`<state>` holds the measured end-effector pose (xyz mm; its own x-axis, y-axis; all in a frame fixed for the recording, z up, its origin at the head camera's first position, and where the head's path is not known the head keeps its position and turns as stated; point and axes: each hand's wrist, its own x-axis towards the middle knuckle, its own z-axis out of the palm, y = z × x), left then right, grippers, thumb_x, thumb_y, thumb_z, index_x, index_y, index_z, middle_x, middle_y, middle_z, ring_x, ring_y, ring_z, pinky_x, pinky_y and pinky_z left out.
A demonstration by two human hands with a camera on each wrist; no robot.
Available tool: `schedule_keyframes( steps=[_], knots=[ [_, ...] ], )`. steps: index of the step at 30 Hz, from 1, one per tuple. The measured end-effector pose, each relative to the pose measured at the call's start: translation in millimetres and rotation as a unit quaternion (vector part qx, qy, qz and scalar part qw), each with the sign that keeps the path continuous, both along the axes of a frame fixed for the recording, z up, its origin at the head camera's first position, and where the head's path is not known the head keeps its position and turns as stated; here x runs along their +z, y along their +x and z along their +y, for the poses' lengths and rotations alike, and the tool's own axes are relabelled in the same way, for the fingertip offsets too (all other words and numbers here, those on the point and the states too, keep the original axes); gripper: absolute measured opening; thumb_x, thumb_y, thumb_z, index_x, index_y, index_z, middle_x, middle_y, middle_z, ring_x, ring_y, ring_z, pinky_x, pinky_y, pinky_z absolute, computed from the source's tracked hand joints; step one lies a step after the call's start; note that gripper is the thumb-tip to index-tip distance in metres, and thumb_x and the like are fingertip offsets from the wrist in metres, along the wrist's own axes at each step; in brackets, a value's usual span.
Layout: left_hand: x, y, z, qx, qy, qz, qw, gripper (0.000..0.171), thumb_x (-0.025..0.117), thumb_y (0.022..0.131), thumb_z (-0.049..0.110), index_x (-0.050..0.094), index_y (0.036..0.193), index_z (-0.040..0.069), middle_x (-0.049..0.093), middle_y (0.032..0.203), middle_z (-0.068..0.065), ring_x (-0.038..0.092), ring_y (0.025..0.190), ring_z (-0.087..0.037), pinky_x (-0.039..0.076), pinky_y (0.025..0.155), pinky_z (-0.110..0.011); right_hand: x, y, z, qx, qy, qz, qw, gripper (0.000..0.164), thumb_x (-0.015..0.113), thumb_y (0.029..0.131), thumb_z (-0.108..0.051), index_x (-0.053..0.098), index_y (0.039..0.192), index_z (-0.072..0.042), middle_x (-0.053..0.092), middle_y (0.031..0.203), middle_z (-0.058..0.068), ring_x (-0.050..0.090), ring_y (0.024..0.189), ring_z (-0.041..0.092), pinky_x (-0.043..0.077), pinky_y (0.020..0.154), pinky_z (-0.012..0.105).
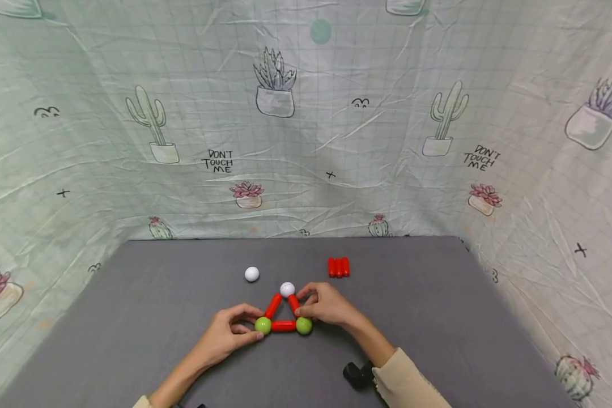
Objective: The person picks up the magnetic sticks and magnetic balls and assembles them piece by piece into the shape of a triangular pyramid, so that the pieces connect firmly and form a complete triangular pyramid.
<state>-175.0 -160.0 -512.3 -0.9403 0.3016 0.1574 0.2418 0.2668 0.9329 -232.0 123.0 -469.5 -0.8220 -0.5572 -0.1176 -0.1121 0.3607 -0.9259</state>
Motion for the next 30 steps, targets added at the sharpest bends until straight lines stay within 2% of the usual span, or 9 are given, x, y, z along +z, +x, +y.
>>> schedule_keyframes(
  steps=[13, 22, 30],
  knots=[
    [-0.4, 0.0, 0.2, -0.006, -0.002, 0.002, 1.0000, 0.036, 0.089, 0.081, 0.014, 0.076, 0.114, 0.010, 0.077, 0.106, -0.012, 0.071, 0.092, -0.011, 0.061, 0.074, -0.022, -1.6, -0.9, 2.0, 0.020, -0.032, -0.008, 0.999, 0.037, 0.075, 0.090, -0.005, 0.062, 0.122, 0.007, 0.076, 0.085, 0.015, 0.062, 0.068, 0.008, 0.055, 0.064, 0.024],
    [1.8, -0.5, 0.6, -0.008, -0.004, -0.007, 0.9999, 0.036, 0.089, 0.081, 0.015, 0.076, 0.114, 0.011, 0.076, 0.107, -0.012, 0.071, 0.090, -0.011, 0.060, 0.072, -0.021, -2.1, -2.3, 3.1, 0.020, -0.029, 0.000, 0.999, 0.036, 0.075, 0.089, -0.005, 0.064, 0.122, 0.004, 0.076, 0.089, 0.021, 0.063, 0.068, 0.010, 0.057, 0.064, 0.026],
    [0.0, -0.4, 0.0, -0.009, -0.005, 0.010, 0.9999, 0.035, 0.089, 0.081, 0.015, 0.075, 0.114, 0.011, 0.077, 0.105, -0.011, 0.071, 0.091, -0.010, 0.061, 0.073, -0.022, 1.6, -1.4, 4.0, 0.031, -0.021, 0.004, 0.999, 0.036, 0.072, 0.092, -0.005, 0.064, 0.126, 0.005, 0.076, 0.095, 0.022, 0.065, 0.074, 0.010, 0.056, 0.068, 0.024]
  ],
)
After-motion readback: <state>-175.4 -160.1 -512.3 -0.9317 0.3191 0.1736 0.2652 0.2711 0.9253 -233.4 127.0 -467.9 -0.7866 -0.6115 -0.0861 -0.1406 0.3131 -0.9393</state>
